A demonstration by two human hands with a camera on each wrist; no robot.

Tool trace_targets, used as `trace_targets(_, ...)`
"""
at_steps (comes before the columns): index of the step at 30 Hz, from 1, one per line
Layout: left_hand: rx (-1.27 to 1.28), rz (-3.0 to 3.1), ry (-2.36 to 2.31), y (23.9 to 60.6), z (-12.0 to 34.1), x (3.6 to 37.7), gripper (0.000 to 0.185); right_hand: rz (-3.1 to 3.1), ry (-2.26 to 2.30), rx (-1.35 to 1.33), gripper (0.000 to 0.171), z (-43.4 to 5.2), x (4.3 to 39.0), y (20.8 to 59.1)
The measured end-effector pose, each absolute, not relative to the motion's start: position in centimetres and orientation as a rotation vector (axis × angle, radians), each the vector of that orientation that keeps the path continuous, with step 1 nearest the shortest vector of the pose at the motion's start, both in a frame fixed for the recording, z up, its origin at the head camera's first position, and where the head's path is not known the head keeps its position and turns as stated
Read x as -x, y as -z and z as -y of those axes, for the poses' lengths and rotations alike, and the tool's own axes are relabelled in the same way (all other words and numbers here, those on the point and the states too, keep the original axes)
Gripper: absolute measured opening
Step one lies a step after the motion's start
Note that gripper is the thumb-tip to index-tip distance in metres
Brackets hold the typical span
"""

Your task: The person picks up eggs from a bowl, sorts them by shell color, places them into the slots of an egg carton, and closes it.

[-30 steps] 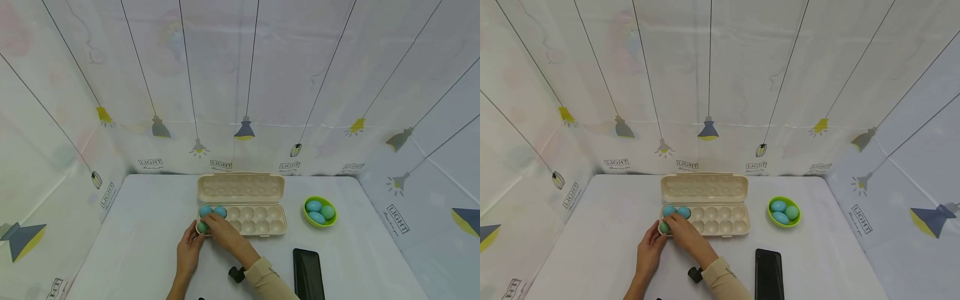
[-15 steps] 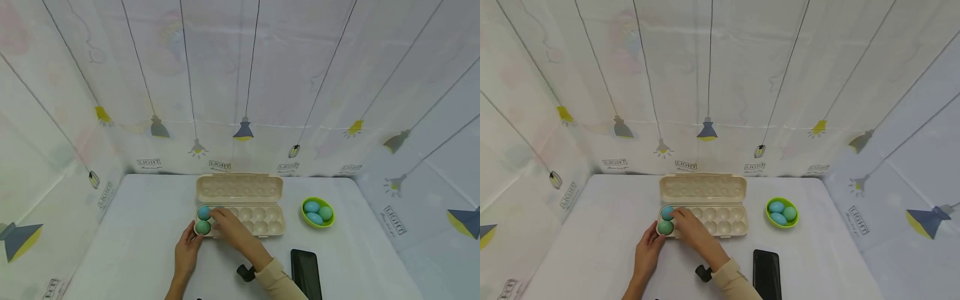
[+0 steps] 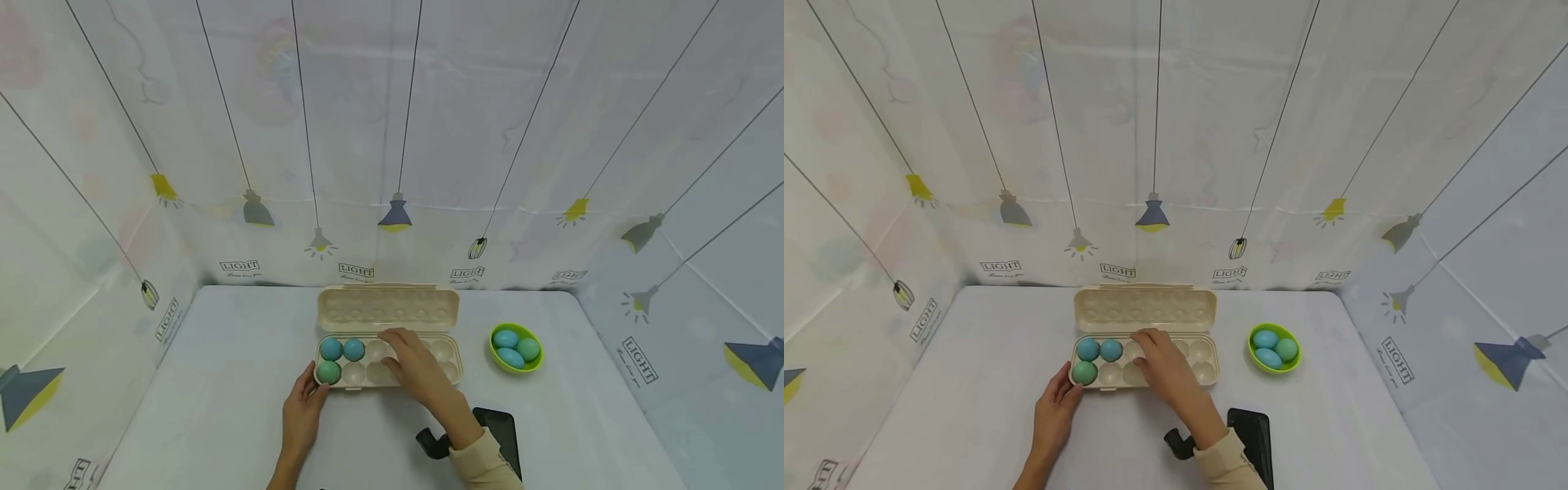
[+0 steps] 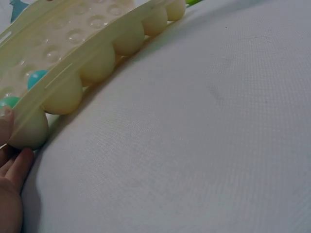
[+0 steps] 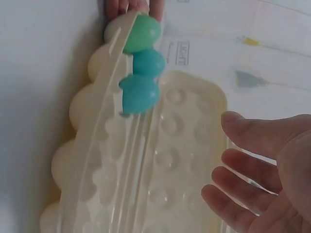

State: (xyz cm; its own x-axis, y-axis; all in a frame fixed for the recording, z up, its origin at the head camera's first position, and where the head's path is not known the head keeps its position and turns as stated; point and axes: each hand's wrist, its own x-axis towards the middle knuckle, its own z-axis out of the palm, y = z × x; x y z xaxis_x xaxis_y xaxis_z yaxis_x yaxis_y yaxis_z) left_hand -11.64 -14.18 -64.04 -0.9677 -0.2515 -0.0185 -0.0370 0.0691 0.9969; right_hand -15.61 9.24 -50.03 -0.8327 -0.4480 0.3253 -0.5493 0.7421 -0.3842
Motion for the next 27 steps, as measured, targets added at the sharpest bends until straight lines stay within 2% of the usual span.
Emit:
trace_targets(9,-0.279,2.148,2.039,63.9,14.2,11.7,0.059,2.715,-0.629,-0.613,0.045,-13.6,16.2,49.6)
trace_targets(27,-0.288,2.157,2.029,64.2,14.2,11.7,0.059,2.737,-0.702,-0.262,0.046,-23.2,17.7,51.3)
